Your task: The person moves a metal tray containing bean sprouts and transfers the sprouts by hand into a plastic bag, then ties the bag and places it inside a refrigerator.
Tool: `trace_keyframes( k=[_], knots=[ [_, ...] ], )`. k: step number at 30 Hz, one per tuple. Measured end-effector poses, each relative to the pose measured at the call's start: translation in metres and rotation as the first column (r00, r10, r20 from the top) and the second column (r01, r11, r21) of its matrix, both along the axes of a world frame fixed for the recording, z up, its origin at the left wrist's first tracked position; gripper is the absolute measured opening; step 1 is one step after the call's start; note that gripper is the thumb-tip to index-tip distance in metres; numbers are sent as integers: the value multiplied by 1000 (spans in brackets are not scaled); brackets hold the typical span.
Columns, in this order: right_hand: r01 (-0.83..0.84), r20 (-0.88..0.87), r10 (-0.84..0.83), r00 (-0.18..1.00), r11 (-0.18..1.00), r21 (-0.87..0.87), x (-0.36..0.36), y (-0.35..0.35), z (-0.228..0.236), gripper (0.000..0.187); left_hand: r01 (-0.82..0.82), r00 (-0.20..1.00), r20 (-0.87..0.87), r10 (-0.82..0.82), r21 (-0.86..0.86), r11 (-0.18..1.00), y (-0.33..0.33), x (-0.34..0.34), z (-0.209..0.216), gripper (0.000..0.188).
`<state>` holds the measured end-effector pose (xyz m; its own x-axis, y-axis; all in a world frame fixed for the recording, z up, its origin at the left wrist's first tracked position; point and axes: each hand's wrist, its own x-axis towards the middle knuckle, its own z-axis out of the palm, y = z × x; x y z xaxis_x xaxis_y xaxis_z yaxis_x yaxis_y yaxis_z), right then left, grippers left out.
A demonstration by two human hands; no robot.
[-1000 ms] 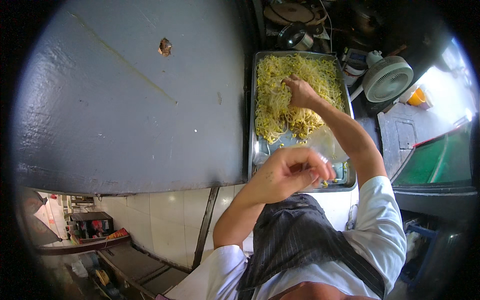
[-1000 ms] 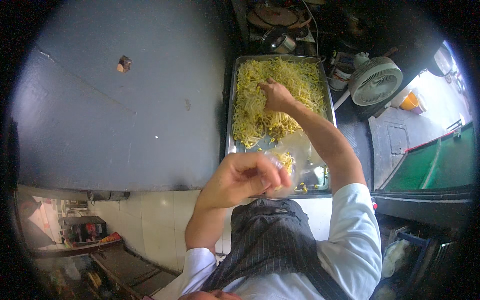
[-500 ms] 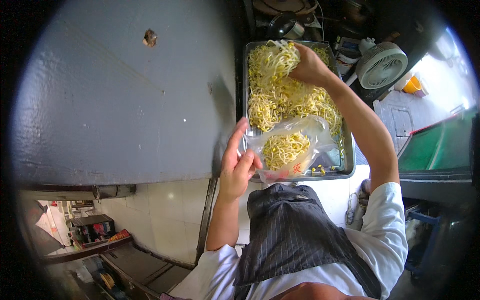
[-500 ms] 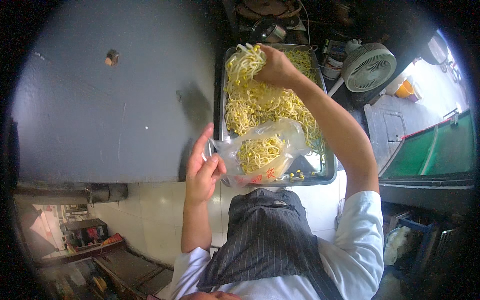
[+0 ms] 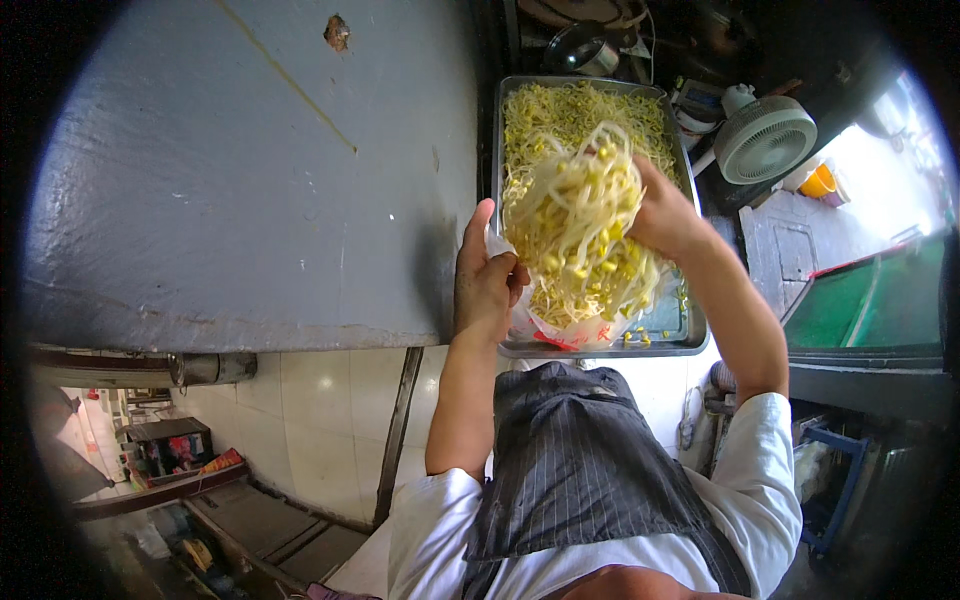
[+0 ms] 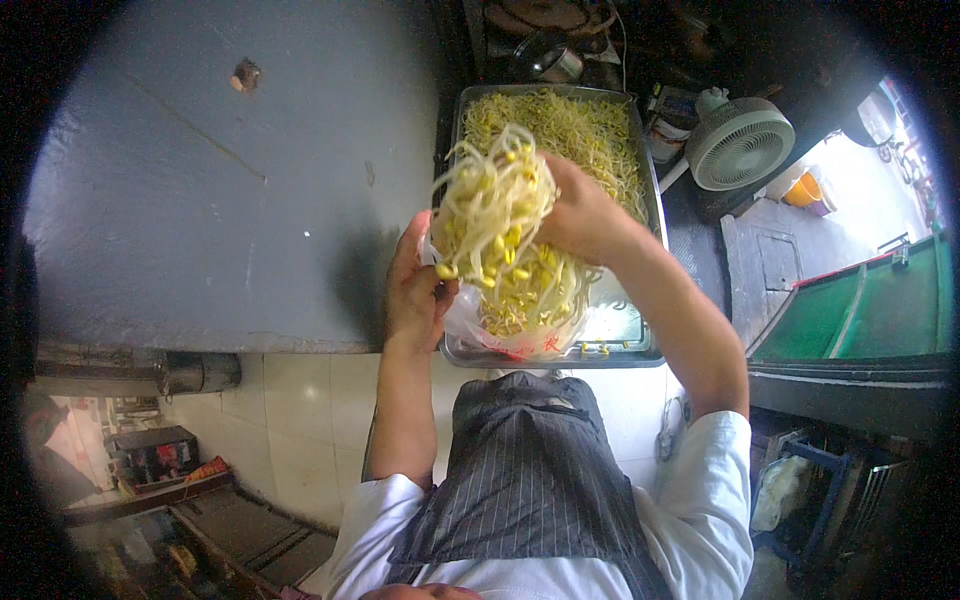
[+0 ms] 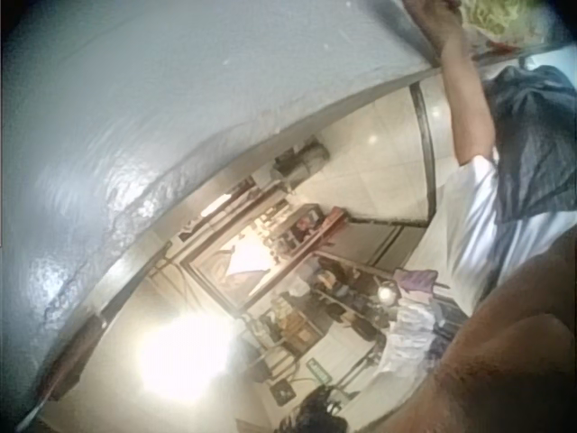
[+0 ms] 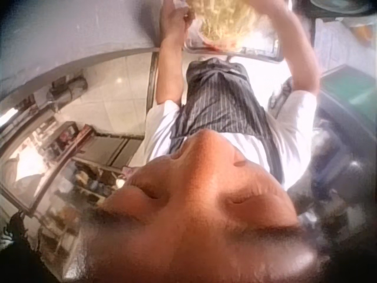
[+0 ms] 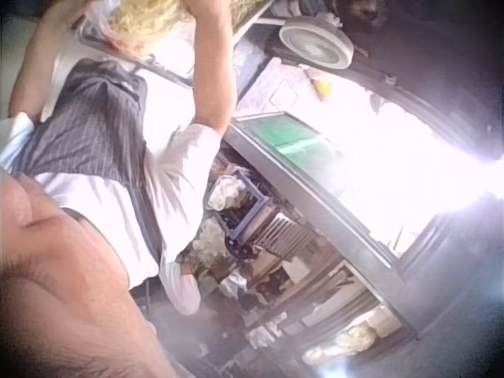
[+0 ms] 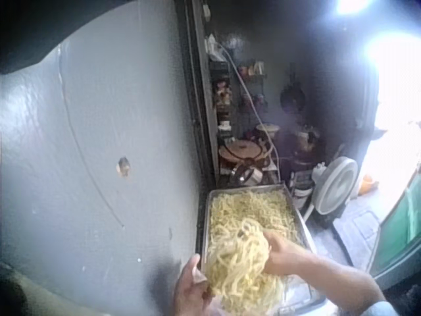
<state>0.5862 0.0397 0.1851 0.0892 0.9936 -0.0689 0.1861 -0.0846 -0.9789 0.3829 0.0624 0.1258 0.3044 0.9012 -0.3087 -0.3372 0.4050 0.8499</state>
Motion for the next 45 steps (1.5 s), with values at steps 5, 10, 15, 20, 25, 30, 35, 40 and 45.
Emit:
trace_keyframes(
  k=[5,10,15,20,25,30,35,40,45],
  knots=[
    [-247,436,224,871,969,-4,-23,-3,-75,60,92,996,-27,-89,168,981,-1,-10,2,69],
    [-320,770,424,477,900,-297,-56,-5,-123,51,213,977,-76,-200,257,943,-10,-12,17,69],
    [-183,702,450,552,887,-425,-33,19,-123,43,259,960,6,-278,345,902,-22,-16,41,66],
    [-289,734,498,462,867,-407,-35,1,-101,58,237,970,-42,-240,381,894,-20,-13,43,61],
    [-332,697,284,658,941,-69,-10,-30,-97,54,297,955,-100,-280,378,877,-14,-20,37,50],
    [86,903,-140,406,990,115,-5,-52,-90,51,310,950,-86,-301,390,867,-18,-22,36,40],
    [369,928,4,373,917,-152,55,-57,-112,37,227,967,-2,-255,458,860,-22,-22,39,36],
    [379,812,-257,524,924,48,102,-66,-70,12,216,967,25,-253,447,868,-21,-23,40,34],
    [256,207,-257,944,966,31,101,-65,-59,12,263,957,0,-289,408,874,-26,-22,41,32]
  ],
)
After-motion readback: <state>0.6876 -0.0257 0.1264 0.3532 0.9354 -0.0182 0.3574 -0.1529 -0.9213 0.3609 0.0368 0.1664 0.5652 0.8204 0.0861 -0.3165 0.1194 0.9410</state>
